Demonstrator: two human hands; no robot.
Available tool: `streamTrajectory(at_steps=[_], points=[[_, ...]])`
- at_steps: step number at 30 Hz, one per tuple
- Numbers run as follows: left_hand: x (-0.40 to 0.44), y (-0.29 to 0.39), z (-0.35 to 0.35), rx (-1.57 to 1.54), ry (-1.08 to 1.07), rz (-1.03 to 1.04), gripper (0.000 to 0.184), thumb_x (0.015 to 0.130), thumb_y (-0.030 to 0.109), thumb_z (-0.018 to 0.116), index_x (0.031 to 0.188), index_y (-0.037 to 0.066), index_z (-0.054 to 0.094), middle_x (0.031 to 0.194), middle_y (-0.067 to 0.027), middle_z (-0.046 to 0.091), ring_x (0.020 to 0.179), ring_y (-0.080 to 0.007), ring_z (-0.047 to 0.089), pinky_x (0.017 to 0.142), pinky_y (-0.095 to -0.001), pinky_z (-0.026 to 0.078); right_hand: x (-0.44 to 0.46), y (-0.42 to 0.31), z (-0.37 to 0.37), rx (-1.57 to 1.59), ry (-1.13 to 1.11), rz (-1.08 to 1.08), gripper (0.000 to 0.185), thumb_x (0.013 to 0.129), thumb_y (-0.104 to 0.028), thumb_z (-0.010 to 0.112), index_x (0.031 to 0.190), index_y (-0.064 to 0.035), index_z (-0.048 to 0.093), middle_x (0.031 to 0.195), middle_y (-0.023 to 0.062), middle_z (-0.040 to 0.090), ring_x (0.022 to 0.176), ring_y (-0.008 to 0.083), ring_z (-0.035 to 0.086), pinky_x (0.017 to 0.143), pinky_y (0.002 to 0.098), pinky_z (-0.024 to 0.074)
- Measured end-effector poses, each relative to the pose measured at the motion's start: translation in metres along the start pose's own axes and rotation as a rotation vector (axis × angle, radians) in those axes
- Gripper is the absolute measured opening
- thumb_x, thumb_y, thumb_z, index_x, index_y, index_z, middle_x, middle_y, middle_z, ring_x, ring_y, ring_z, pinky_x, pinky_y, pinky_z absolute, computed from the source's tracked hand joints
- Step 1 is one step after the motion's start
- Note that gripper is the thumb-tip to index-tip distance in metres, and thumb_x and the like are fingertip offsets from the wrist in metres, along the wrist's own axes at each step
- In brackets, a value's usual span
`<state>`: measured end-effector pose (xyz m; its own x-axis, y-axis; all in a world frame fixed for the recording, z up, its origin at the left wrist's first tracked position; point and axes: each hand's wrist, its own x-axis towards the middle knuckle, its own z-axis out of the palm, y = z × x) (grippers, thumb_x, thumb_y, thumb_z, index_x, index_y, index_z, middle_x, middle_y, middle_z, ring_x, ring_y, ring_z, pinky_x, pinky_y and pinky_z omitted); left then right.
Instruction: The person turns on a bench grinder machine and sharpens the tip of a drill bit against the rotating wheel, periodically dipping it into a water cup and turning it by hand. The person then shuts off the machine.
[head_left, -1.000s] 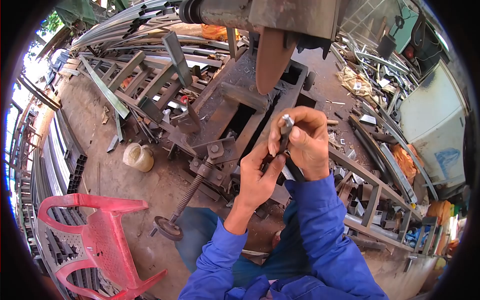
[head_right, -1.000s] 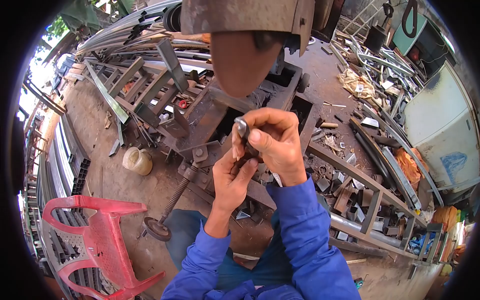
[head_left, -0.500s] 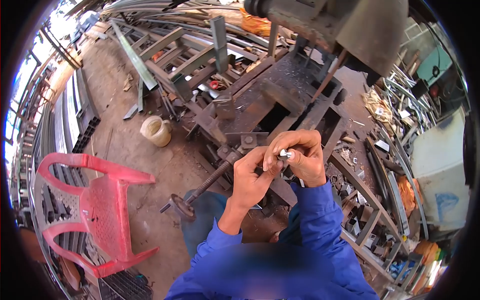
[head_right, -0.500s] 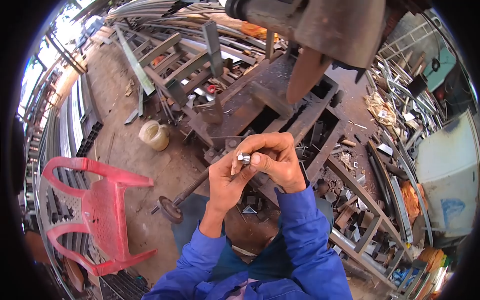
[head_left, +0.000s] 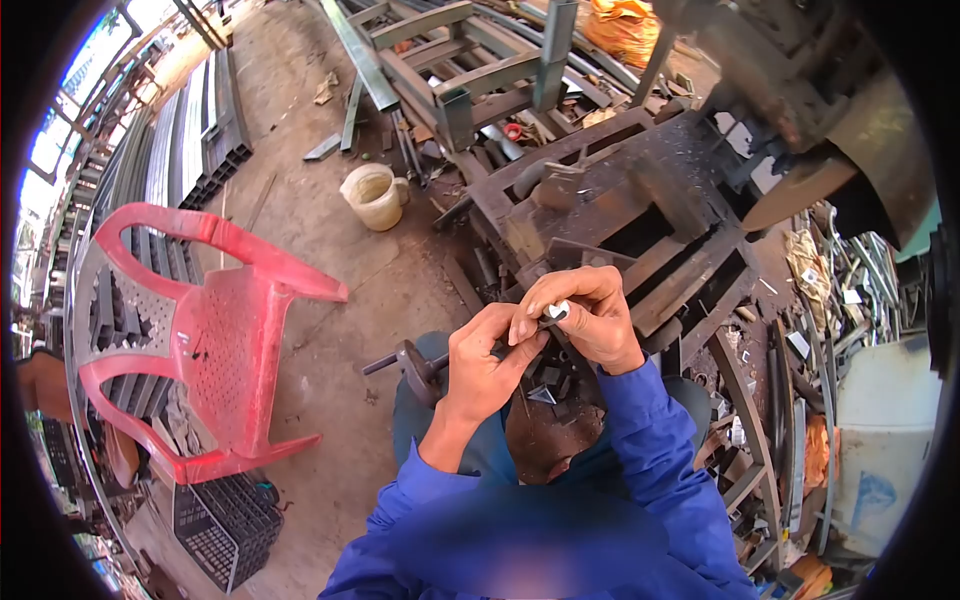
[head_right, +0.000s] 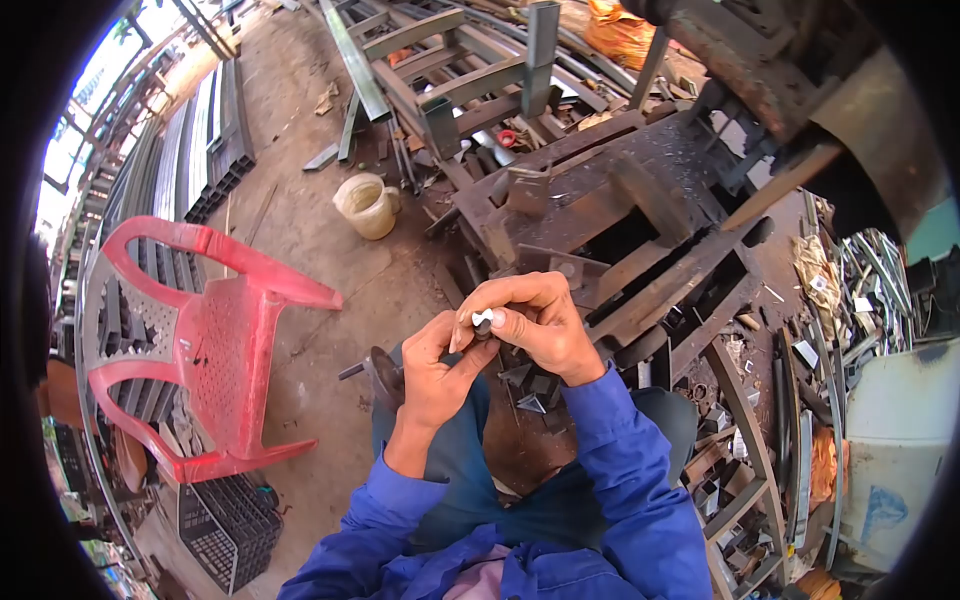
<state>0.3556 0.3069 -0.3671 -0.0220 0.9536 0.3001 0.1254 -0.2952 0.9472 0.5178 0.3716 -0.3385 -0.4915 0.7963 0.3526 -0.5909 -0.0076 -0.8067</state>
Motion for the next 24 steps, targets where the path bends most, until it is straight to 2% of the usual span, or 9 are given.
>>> streamTrajectory(at_steps=[4,6,7,9,12,15,16,18,24], points=[[-0.013,-0.004,-0.021,0.153,0.057,-0.009,0.017,0.093,0.006,0.078,0.105,-0.002,0.070,0.092,-0.0098,0.072,0.075,-0.0191,0.068,0.069,-0.0310,0.055,0.007,0.033,0.003,-0.033,-0.061,0.051,0.024,0.099,-0.014,0.073,0.107,0.0079,0.074,0.095,0.0237,0.074,0.092,0.0356,0.074,0.083,0.0454,0.0602],[-0.017,0.018,-0.037,0.176,0.063,-0.134,0.016,0.096,0.005,0.074,0.109,-0.002,0.069,0.087,-0.0097,0.069,0.067,-0.0148,0.063,0.061,-0.0300,0.051,0.015,0.043,0.021,-0.256,0.173,0.014,0.027,0.102,-0.016,0.068,0.113,0.0076,0.073,0.101,0.0134,0.076,0.092,0.0195,0.072,0.084,0.0315,0.0574],[-0.020,0.025,-0.050,0.189,0.089,-0.134,0.016,0.096,0.005,0.074,0.109,-0.002,0.069,0.087,-0.0097,0.069,0.067,-0.0148,0.063,0.061,-0.0300,0.051,0.013,0.062,0.015,-0.521,0.227,0.026,0.024,0.101,-0.014,0.069,0.117,0.0035,0.073,0.105,0.0138,0.077,0.093,0.0215,0.075,0.084,0.0320,0.0576],[-0.023,0.032,-0.085,-0.024,0.141,-0.361,0.013,0.100,0.009,0.068,0.108,-0.001,0.069,0.076,0.0002,0.064,0.066,-0.0065,0.057,0.059,-0.0245,0.044,0.015,0.103,0.022,-1.021,0.182,-0.263,0.021,0.096,-0.012,0.072,0.115,-0.0015,0.074,0.107,0.0168,0.077,0.092,0.0280,0.076,0.080,0.0355,0.0587],[0.025,0.030,-0.149,0.293,0.223,-0.324,0.016,0.102,0.013,0.065,0.108,-0.002,0.068,0.078,-0.0109,0.062,0.074,-0.0122,0.061,0.067,-0.0298,0.049,0.025,0.112,0.045,-1.395,0.191,-0.181,0.015,0.092,-0.011,0.074,0.106,-0.0066,0.073,0.100,0.0136,0.074,0.093,0.0345,0.074,0.078,0.0396,0.0589],[0.109,-0.053,-0.211,0.687,0.147,-0.347,0.027,0.103,0.023,0.060,0.104,-0.002,0.069,0.087,-0.0237,0.071,0.082,-0.0361,0.072,0.072,-0.0475,0.053,0.028,0.118,0.046,-1.483,0.251,-0.136,0.016,0.091,-0.013,0.074,0.105,-0.0063,0.072,0.101,0.0131,0.074,0.093,0.0343,0.074,0.080,0.0400,0.0587],[0.139,-0.081,-0.220,0.873,0.131,-0.372,0.030,0.101,0.026,0.060,0.107,-0.001,0.071,0.102,-0.0280,0.073,0.097,-0.0471,0.070,0.081,-0.0556,0.053,0.029,0.119,0.045,-1.542,0.239,-0.141,0.018,0.090,-0.014,0.074,0.105,-0.0060,0.072,0.101,0.0135,0.074,0.093,0.0343,0.073,0.081,0.0405,0.0585],[0.190,-0.184,-0.246,1.111,0.072,-0.450,0.027,0.100,0.025,0.062,0.108,0.001,0.074,0.102,-0.0274,0.074,0.098,-0.0476,0.071,0.083,-0.0553,0.055,0.031,0.121,0.045,-1.578,0.241,-0.087,0.019,0.089,-0.014,0.075,0.106,-0.0057,0.072,0.103,0.0143,0.073,0.095,0.0345,0.073,0.083,0.0408,0.0583],[0.270,-0.359,-0.265,1.343,-0.041,-0.515,0.024,0.096,0.017,0.061,0.110,0.004,0.076,0.114,-0.0226,0.075,0.107,-0.0429,0.073,0.089,-0.0555,0.058,0.038,0.117,0.044,-1.635,0.203,0.096,0.026,0.087,-0.016,0.076,0.109,-0.0031,0.073,0.104,0.0164,0.072,0.106,0.0374,0.071,0.089,0.0436,0.0579]])
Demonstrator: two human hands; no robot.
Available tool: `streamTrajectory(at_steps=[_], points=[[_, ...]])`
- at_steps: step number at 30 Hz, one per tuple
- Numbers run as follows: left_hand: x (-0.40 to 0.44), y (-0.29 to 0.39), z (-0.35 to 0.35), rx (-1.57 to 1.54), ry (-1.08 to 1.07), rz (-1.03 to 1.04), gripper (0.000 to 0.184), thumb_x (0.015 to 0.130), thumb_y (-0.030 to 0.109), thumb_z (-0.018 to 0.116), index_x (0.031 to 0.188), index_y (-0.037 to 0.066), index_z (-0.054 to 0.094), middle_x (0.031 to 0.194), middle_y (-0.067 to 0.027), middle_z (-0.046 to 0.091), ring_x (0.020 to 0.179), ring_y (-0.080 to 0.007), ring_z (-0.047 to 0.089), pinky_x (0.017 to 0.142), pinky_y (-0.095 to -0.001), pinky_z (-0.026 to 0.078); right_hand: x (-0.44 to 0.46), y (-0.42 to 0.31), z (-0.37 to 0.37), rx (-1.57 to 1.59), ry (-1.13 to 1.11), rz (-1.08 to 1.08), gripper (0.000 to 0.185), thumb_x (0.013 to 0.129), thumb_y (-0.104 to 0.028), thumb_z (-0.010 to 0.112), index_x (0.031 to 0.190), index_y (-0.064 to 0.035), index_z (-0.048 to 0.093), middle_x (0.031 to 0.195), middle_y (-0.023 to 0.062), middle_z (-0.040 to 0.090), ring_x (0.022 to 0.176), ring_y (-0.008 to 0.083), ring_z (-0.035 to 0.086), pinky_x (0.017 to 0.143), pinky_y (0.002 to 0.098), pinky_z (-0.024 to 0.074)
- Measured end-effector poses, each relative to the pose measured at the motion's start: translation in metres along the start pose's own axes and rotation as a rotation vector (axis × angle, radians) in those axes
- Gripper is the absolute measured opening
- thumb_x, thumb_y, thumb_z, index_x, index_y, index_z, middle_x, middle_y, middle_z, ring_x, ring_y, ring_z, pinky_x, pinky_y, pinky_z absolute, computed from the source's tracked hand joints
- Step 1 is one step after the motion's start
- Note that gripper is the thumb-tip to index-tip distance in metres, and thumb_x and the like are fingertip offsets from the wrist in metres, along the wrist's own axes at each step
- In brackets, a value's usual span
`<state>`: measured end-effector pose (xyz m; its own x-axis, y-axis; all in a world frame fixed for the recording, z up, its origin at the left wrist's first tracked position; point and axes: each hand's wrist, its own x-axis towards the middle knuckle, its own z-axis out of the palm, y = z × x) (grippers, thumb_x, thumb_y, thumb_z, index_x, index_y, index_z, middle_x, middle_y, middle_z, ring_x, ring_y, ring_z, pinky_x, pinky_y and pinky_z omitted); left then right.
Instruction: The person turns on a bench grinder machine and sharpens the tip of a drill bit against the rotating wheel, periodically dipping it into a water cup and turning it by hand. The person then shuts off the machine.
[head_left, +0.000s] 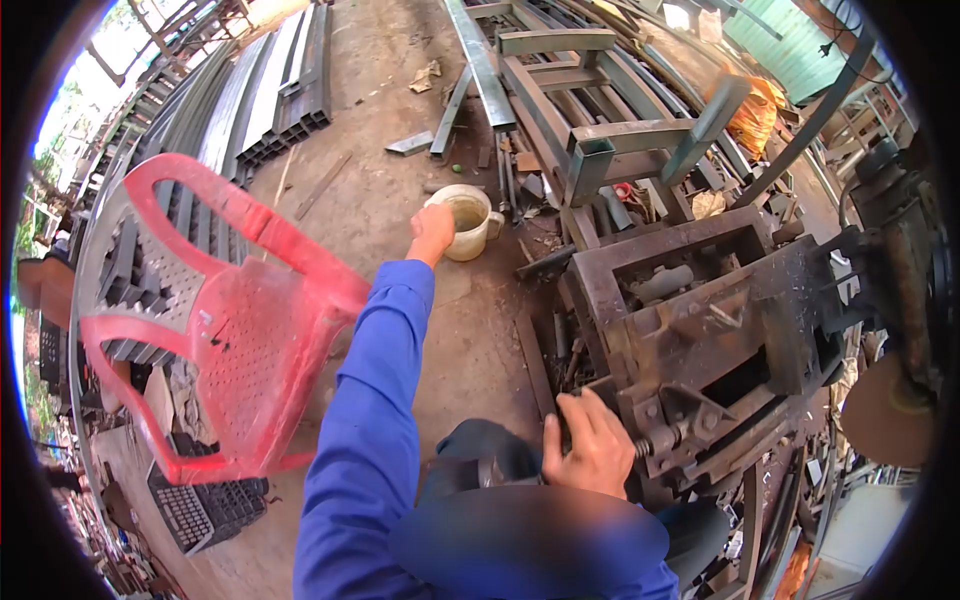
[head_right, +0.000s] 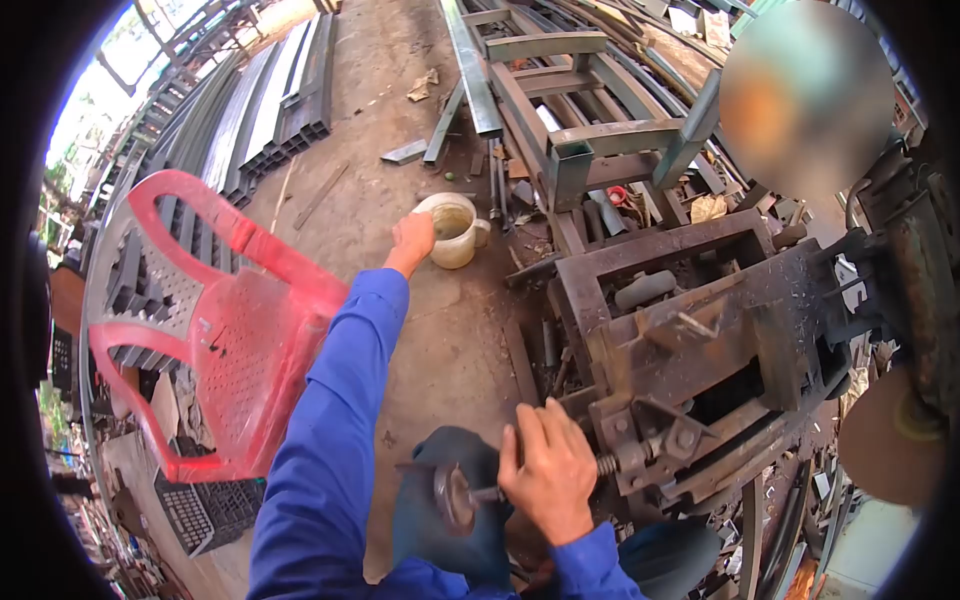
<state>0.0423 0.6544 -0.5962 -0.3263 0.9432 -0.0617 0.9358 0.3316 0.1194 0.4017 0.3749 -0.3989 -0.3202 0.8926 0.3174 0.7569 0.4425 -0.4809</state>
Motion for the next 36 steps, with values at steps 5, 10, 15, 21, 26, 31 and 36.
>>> streamTrajectory(at_steps=[5,10,15,21,26,31,36], points=[[0.042,0.002,0.044,0.225,-0.090,0.079,0.024,0.091,0.015,0.064,0.110,0.010,0.078,0.119,-0.0182,0.076,0.110,-0.0353,0.074,0.097,-0.0555,0.054,0.005,0.003,0.000,-0.024,-0.059,0.004,0.029,0.085,-0.017,0.077,0.109,-0.0031,0.073,0.101,0.0142,0.071,0.106,0.0365,0.072,0.089,0.0426,0.0587],[0.041,0.010,0.041,0.174,-0.040,-0.034,0.022,0.090,0.020,0.067,0.106,0.013,0.081,0.109,-0.0157,0.079,0.110,-0.0354,0.075,0.097,-0.0521,0.053,0.006,0.004,-0.002,-0.037,-0.061,0.016,0.029,0.086,-0.022,0.077,0.109,-0.0048,0.073,0.100,0.0124,0.072,0.105,0.0356,0.073,0.087,0.0400,0.0593],[-0.016,0.008,-0.016,-0.469,0.187,-0.279,0.021,0.091,0.026,0.073,0.103,0.010,0.080,0.094,-0.0137,0.079,0.094,-0.0264,0.075,0.082,-0.0386,0.055,0.003,0.004,-0.002,-0.021,-0.050,0.023,0.029,0.087,-0.023,0.075,0.110,-0.0050,0.072,0.100,0.0136,0.072,0.106,0.0354,0.073,0.086,0.0400,0.0596],[-0.153,0.034,-0.134,-1.548,-0.077,-0.097,0.021,0.102,0.021,0.067,0.106,0.003,0.075,0.074,-0.0009,0.066,0.066,-0.0109,0.058,0.061,-0.0273,0.042,-0.002,0.000,-0.007,0.005,-0.055,0.060,0.027,0.086,-0.022,0.075,0.108,-0.0067,0.072,0.094,0.0128,0.072,0.089,0.0324,0.072,0.076,0.0404,0.0590],[-0.285,0.098,-0.226,-1.900,-0.225,0.060,0.018,0.104,0.014,0.067,0.111,-0.001,0.072,0.082,-0.0040,0.069,0.069,-0.0100,0.059,0.061,-0.0259,0.042,-0.012,0.000,-0.011,0.092,0.028,0.010,0.026,0.088,-0.023,0.075,0.107,-0.0063,0.072,0.095,0.0140,0.072,0.088,0.0353,0.072,0.074,0.0420,0.0590],[-0.396,0.156,-0.238,-2.060,-0.180,0.304,0.028,0.103,0.014,0.068,0.123,-0.006,0.070,0.091,-0.0085,0.071,0.080,-0.0131,0.061,0.070,-0.0266,0.046,-0.023,0.010,-0.027,0.857,0.236,0.025,0.026,0.096,-0.009,0.071,0.120,0.0009,0.072,0.103,0.0115,0.076,0.088,0.0176,0.071,0.079,0.0311,0.0566],[-0.479,0.238,-0.215,-2.101,-0.050,0.332,0.029,0.102,0.010,0.069,0.125,-0.007,0.071,0.094,-0.0096,0.072,0.082,-0.0132,0.061,0.072,-0.0260,0.045,-0.082,0.011,-0.126,1.222,0.635,0.121,0.033,0.101,-0.008,0.068,0.130,0.0082,0.066,0.114,0.0147,0.075,0.103,0.0198,0.071,0.093,0.0328,0.0556]])
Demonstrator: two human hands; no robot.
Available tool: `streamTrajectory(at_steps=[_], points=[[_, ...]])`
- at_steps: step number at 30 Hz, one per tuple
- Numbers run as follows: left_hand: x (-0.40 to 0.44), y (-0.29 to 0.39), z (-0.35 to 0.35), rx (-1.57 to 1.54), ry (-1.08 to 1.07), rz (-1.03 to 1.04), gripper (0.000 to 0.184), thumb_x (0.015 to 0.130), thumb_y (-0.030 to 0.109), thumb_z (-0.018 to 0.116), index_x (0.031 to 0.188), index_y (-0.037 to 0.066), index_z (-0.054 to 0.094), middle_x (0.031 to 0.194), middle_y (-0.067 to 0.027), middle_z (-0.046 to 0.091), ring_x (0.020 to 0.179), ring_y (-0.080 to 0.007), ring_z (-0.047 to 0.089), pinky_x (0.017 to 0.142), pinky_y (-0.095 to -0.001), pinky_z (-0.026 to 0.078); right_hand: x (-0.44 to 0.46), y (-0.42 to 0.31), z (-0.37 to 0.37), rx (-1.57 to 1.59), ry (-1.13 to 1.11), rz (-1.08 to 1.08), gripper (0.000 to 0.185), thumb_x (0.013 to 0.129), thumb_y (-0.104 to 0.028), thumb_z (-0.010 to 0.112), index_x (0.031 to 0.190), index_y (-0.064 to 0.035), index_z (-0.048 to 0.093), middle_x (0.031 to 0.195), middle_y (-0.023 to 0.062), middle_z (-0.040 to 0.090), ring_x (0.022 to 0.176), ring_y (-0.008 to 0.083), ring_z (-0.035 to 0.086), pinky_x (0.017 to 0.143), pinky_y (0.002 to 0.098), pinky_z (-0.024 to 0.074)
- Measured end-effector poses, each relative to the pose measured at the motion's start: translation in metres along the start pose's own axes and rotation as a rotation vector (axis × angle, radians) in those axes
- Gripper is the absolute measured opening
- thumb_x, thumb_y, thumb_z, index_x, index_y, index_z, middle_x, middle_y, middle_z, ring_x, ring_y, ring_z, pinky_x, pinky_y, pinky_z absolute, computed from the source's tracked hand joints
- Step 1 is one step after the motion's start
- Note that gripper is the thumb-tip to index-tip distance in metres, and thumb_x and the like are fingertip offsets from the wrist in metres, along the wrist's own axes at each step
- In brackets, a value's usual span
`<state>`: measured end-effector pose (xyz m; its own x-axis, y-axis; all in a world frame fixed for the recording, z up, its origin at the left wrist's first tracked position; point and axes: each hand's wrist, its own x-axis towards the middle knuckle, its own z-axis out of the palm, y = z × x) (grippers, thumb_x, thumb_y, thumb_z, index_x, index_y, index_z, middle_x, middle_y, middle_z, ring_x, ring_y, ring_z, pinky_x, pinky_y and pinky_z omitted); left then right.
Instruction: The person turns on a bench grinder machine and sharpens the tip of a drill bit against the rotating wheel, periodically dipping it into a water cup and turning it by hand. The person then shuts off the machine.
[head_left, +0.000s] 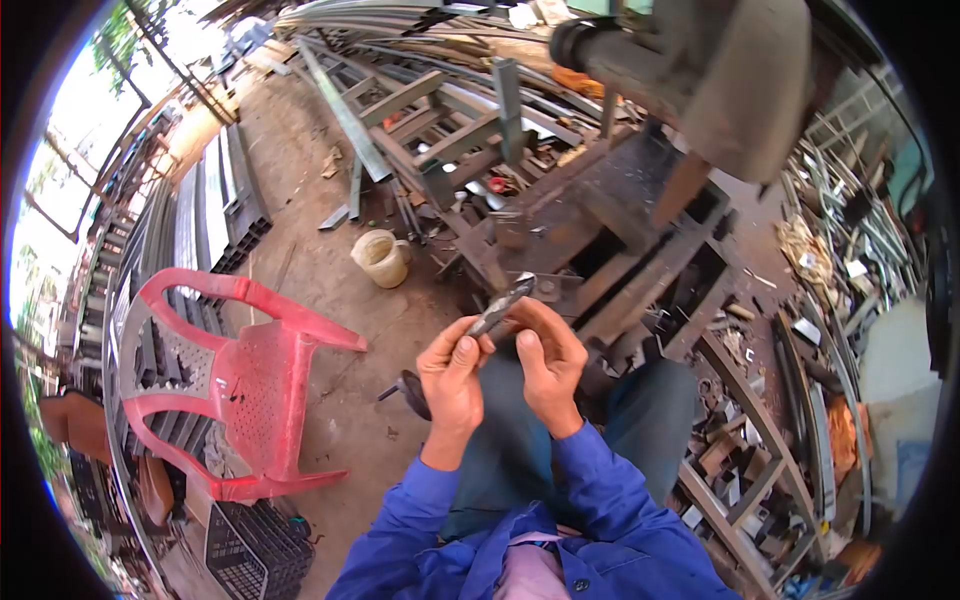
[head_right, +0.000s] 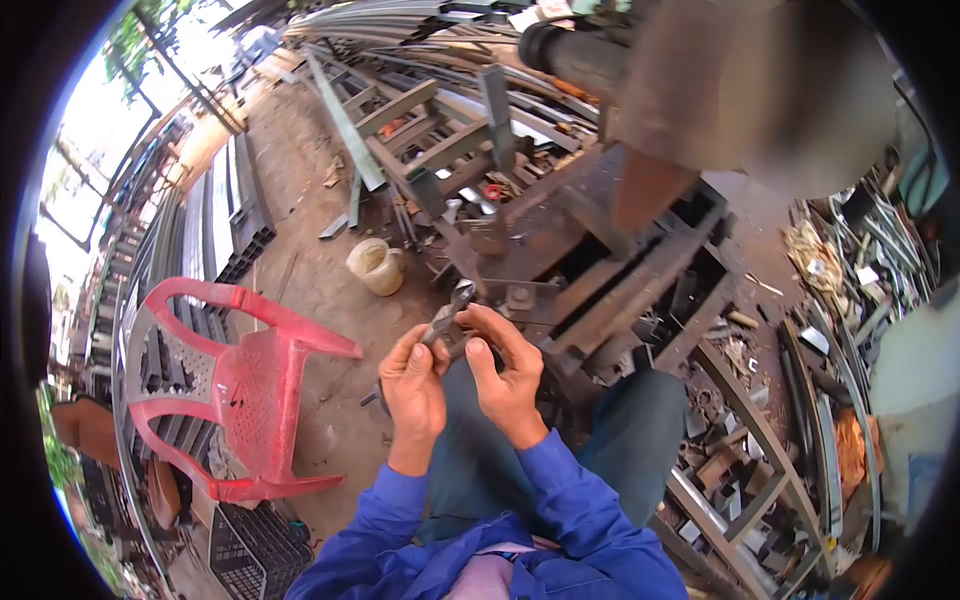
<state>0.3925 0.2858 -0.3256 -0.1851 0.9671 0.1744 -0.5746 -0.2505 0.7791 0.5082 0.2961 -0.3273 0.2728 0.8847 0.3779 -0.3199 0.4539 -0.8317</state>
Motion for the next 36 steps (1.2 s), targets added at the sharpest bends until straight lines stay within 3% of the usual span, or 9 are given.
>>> streamTrajectory(at_steps=[3,4,7,11,15,22,30,35,36], points=[[-0.022,-0.038,0.046,0.105,-0.094,-0.067,0.032,0.102,0.014,0.070,0.129,-0.004,0.070,0.100,-0.0071,0.074,0.084,-0.0130,0.062,0.073,-0.0275,0.047,-0.004,-0.028,-0.044,-0.069,0.177,-0.075,0.035,0.099,-0.008,0.072,0.129,0.0089,0.066,0.112,0.0141,0.075,0.102,0.0189,0.070,0.094,0.0321,0.0552],[-0.027,-0.047,0.061,0.173,-0.131,-0.097,0.031,0.103,0.009,0.067,0.130,-0.005,0.069,0.102,-0.0063,0.074,0.084,-0.0106,0.061,0.074,-0.0260,0.047,-0.001,-0.034,-0.056,-0.024,0.247,-0.080,0.036,0.096,-0.007,0.076,0.127,0.0093,0.067,0.109,0.0129,0.074,0.101,0.0187,0.070,0.093,0.0313,0.0551],[-0.030,-0.066,0.098,0.402,-0.321,-0.109,0.028,0.100,-0.003,0.064,0.128,-0.008,0.067,0.108,-0.0047,0.073,0.094,-0.0090,0.064,0.081,-0.0228,0.052,0.020,-0.053,-0.087,-0.028,0.270,-0.080,0.034,0.096,-0.004,0.076,0.124,0.0109,0.066,0.109,0.0125,0.074,0.100,0.0175,0.070,0.091,0.0295,0.0553],[-0.019,-0.095,0.126,0.499,-0.463,0.032,0.029,0.102,0.000,0.063,0.131,-0.007,0.063,0.104,-0.0068,0.074,0.091,-0.0082,0.063,0.080,-0.0258,0.055,0.046,-0.057,-0.122,0.074,0.226,-0.140,0.033,0.097,-0.002,0.075,0.127,0.0106,0.065,0.106,0.0132,0.075,0.097,0.0161,0.072,0.089,0.0291,0.0577],[-0.010,-0.112,0.143,0.493,-0.478,0.065,0.028,0.104,0.000,0.060,0.131,-0.006,0.063,0.101,-0.0080,0.074,0.088,-0.0086,0.062,0.078,-0.0262,0.055,0.064,-0.055,-0.147,0.082,0.193,-0.149,0.032,0.097,-0.002,0.075,0.126,0.0098,0.067,0.107,0.0141,0.075,0.099,0.0156,0.072,0.088,0.0277,0.0577],[0.003,-0.130,0.141,0.473,-0.482,-0.047,0.020,0.102,0.000,0.061,0.121,-0.006,0.066,0.100,-0.0098,0.070,0.091,-0.0113,0.062,0.081,-0.0283,0.053,0.084,-0.039,-0.163,-0.154,0.120,-0.183,0.030,0.100,-0.005,0.072,0.127,0.0085,0.068,0.098,0.0106,0.074,0.082,0.0139,0.070,0.072,0.0246,0.0561],[0.003,-0.135,0.126,0.584,-0.497,0.003,0.012,0.100,0.001,0.067,0.109,-0.006,0.069,0.097,-0.0094,0.069,0.081,-0.0124,0.063,0.074,-0.0273,0.052,0.099,-0.043,-0.160,-0.034,0.076,-0.084,0.031,0.103,-0.008,0.068,0.129,0.0089,0.067,0.093,0.0094,0.069,0.065,0.0110,0.061,0.056,0.0238,0.0485],[0.014,-0.117,0.133,0.494,-0.370,0.079,0.027,0.102,0.006,0.068,0.126,-0.003,0.064,0.105,-0.0067,0.069,0.083,-0.0106,0.065,0.076,-0.0264,0.053,0.108,-0.046,-0.156,-0.093,0.054,-0.086,0.030,0.104,-0.011,0.068,0.127,0.0086,0.069,0.089,0.0083,0.068,0.063,0.0099,0.060,0.054,0.0235,0.0457],[0.019,-0.116,0.129,0.519,-0.424,0.118,0.040,0.100,0.004,0.068,0.138,-0.002,0.058,0.119,-0.0109,0.068,0.093,-0.0146,0.067,0.078,-0.0277,0.054,0.109,-0.048,-0.155,-0.098,0.054,-0.081,0.030,0.104,-0.011,0.068,0.127,0.0086,0.069,0.089,0.0083,0.068,0.063,0.0099,0.060,0.054,0.0235,0.0457]])
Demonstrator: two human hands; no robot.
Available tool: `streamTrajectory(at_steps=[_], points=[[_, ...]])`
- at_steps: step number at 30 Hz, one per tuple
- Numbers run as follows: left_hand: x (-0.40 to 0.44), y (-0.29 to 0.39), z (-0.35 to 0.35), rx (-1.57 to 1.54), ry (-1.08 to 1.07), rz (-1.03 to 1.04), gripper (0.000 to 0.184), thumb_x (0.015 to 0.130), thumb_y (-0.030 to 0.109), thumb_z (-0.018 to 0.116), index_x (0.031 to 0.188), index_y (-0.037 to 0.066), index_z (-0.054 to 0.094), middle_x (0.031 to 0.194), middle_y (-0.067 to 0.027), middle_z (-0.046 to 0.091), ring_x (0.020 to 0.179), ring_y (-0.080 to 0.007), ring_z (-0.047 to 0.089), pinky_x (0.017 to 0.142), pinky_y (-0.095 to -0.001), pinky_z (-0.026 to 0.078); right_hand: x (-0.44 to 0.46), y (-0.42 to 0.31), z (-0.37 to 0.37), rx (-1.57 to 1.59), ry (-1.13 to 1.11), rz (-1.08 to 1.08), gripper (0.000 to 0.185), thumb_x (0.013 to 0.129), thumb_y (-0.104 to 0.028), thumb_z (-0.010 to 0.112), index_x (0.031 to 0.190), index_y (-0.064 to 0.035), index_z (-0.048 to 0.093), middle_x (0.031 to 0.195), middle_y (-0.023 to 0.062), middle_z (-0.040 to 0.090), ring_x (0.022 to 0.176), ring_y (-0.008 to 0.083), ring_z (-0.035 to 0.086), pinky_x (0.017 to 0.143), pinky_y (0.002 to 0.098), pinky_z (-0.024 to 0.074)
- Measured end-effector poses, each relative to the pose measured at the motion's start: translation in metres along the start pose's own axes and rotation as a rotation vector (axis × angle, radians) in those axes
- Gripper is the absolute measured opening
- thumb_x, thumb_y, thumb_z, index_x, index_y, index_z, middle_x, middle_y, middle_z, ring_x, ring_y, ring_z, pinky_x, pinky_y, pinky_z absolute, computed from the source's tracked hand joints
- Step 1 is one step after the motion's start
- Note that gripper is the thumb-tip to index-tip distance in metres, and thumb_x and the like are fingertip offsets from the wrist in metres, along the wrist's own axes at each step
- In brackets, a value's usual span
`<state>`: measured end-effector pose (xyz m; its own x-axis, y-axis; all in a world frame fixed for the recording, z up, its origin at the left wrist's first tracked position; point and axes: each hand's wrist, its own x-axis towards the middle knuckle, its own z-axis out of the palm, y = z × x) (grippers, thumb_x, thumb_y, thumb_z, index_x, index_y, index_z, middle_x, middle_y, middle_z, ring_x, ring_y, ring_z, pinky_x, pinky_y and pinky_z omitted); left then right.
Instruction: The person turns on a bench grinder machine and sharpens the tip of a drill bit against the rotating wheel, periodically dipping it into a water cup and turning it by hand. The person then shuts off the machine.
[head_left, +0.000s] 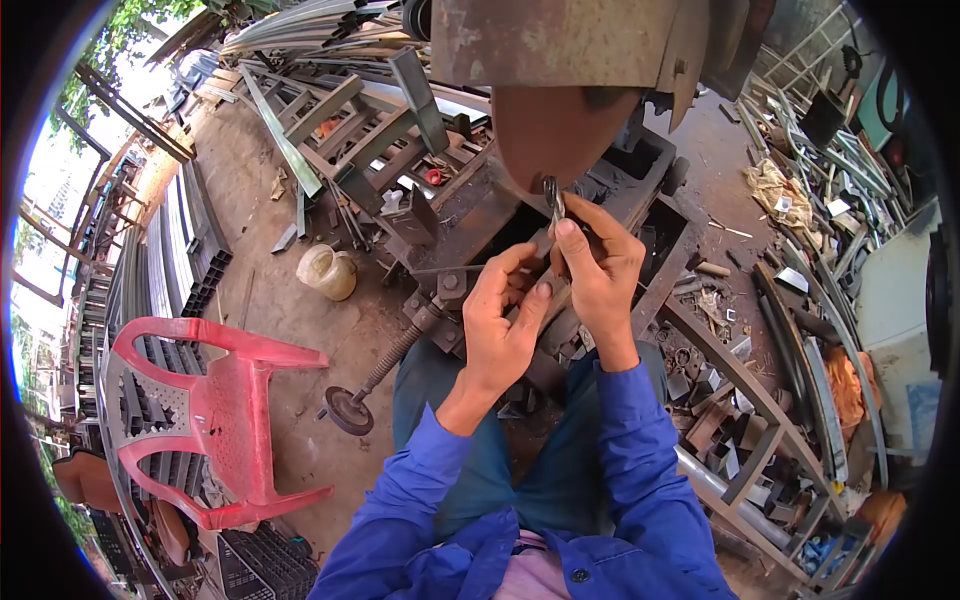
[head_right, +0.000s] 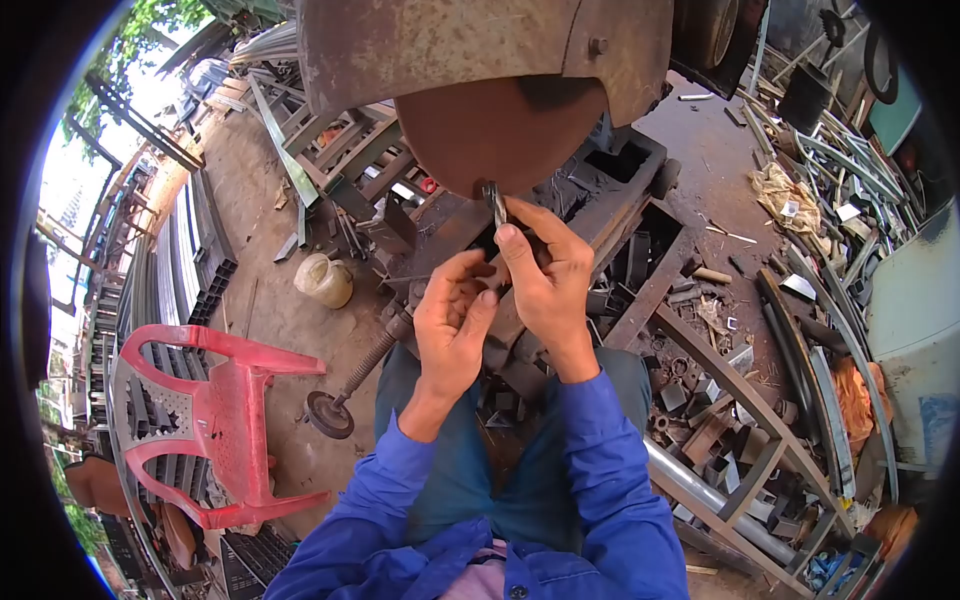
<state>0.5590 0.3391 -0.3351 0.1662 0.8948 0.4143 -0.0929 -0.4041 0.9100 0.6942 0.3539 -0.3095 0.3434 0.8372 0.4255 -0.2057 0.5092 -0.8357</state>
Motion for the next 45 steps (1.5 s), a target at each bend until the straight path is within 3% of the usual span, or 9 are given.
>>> streamTrajectory(at_steps=[1,3,6,11,20,35,36,38,45], points=[[0.003,-0.001,-0.003,-0.003,0.001,-0.005,0.040,0.100,0.004,0.068,0.138,-0.002,0.058,0.119,-0.0109,0.068,0.093,-0.0146,0.067,0.078,-0.0277,0.054,0.000,-0.002,0.000,-0.076,-0.004,0.011,0.028,0.103,-0.010,0.068,0.125,0.0079,0.070,0.091,0.0074,0.069,0.066,0.0095,0.060,0.057,0.0238,0.0469],[0.008,0.003,-0.004,0.137,-0.044,0.150,0.046,0.100,0.002,0.066,0.145,-0.002,0.056,0.136,-0.0163,0.063,0.103,-0.0194,0.067,0.079,-0.0290,0.055,0.000,-0.005,0.001,-0.156,-0.007,0.026,0.027,0.103,-0.009,0.068,0.123,0.0072,0.071,0.092,0.0066,0.070,0.068,0.0091,0.061,0.060,0.0242,0.0482],[0.012,0.010,0.000,0.109,-0.080,0.174,0.054,0.098,-0.002,0.063,0.151,-0.001,0.052,0.146,-0.0191,0.057,0.108,-0.0240,0.067,0.081,-0.0313,0.056,0.001,-0.008,0.002,-0.306,-0.016,-0.046,0.025,0.100,-0.009,0.069,0.120,0.0058,0.073,0.094,0.0091,0.072,0.075,0.0131,0.064,0.067,0.0269,0.0512],[0.016,0.011,0.000,0.136,-0.112,0.206,0.058,0.095,-0.005,0.061,0.152,-0.001,0.051,0.147,-0.0194,0.055,0.108,-0.0246,0.068,0.083,-0.0329,0.057,0.003,-0.016,0.000,-0.395,-0.030,-0.088,0.024,0.098,-0.006,0.068,0.118,0.0056,0.073,0.092,0.0142,0.073,0.078,0.0185,0.067,0.071,0.0304,0.0524],[0.015,0.008,0.001,0.008,-0.112,0.194,0.066,0.090,-0.009,0.059,0.154,-0.002,0.047,0.151,-0.0202,0.052,0.107,-0.0250,0.068,0.082,-0.0339,0.058,0.007,-0.028,0.007,-0.528,-0.048,-0.168,0.023,0.094,-0.001,0.070,0.116,0.0041,0.075,0.089,0.0154,0.072,0.075,0.0227,0.068,0.069,0.0314,0.0524],[0.016,0.006,0.003,-0.028,-0.146,0.168,0.073,0.087,-0.011,0.058,0.158,-0.003,0.043,0.154,-0.0212,0.050,0.109,-0.0236,0.068,0.083,-0.0321,0.058,0.008,-0.032,0.005,-0.587,-0.062,-0.126,0.024,0.091,0.002,0.069,0.113,0.0050,0.075,0.089,0.0183,0.072,0.075,0.0283,0.071,0.068,0.0339,0.0536],[0.016,0.006,0.004,-0.034,-0.147,0.155,0.073,0.087,-0.011,0.058,0.158,-0.003,0.043,0.154,-0.0211,0.050,0.111,-0.0239,0.068,0.083,-0.0319,0.058,0.009,-0.031,0.003,-0.590,-0.062,-0.126,0.024,0.091,0.002,0.069,0.113,0.0050,0.075,0.089,0.0183,0.072,0.075,0.0283,0.071,0.068,0.0339,0.0536],[0.016,0.005,0.005,-0.055,-0.148,0.142,0.073,0.086,-0.011,0.058,0.158,-0.003,0.043,0.154,-0.0207,0.051,0.113,-0.0243,0.067,0.083,-0.0318,0.058,0.010,-0.027,0.001,-0.616,-0.085,-0.217,0.023,0.095,0.003,0.067,0.117,0.0061,0.074,0.088,0.0093,0.069,0.071,0.0130,0.062,0.063,0.0273,0.0481],[0.017,0.007,0.009,-0.179,-0.158,0.070,0.075,0.085,-0.011,0.058,0.158,-0.003,0.043,0.153,-0.0190,0.051,0.119,-0.0254,0.067,0.085,-0.0325,0.059,0.011,-0.045,0.008,-0.710,-0.078,-0.166,0.023,0.093,0.002,0.069,0.115,0.0064,0.075,0.086,0.0131,0.069,0.071,0.0170,0.063,0.065,0.0291,0.0487]])
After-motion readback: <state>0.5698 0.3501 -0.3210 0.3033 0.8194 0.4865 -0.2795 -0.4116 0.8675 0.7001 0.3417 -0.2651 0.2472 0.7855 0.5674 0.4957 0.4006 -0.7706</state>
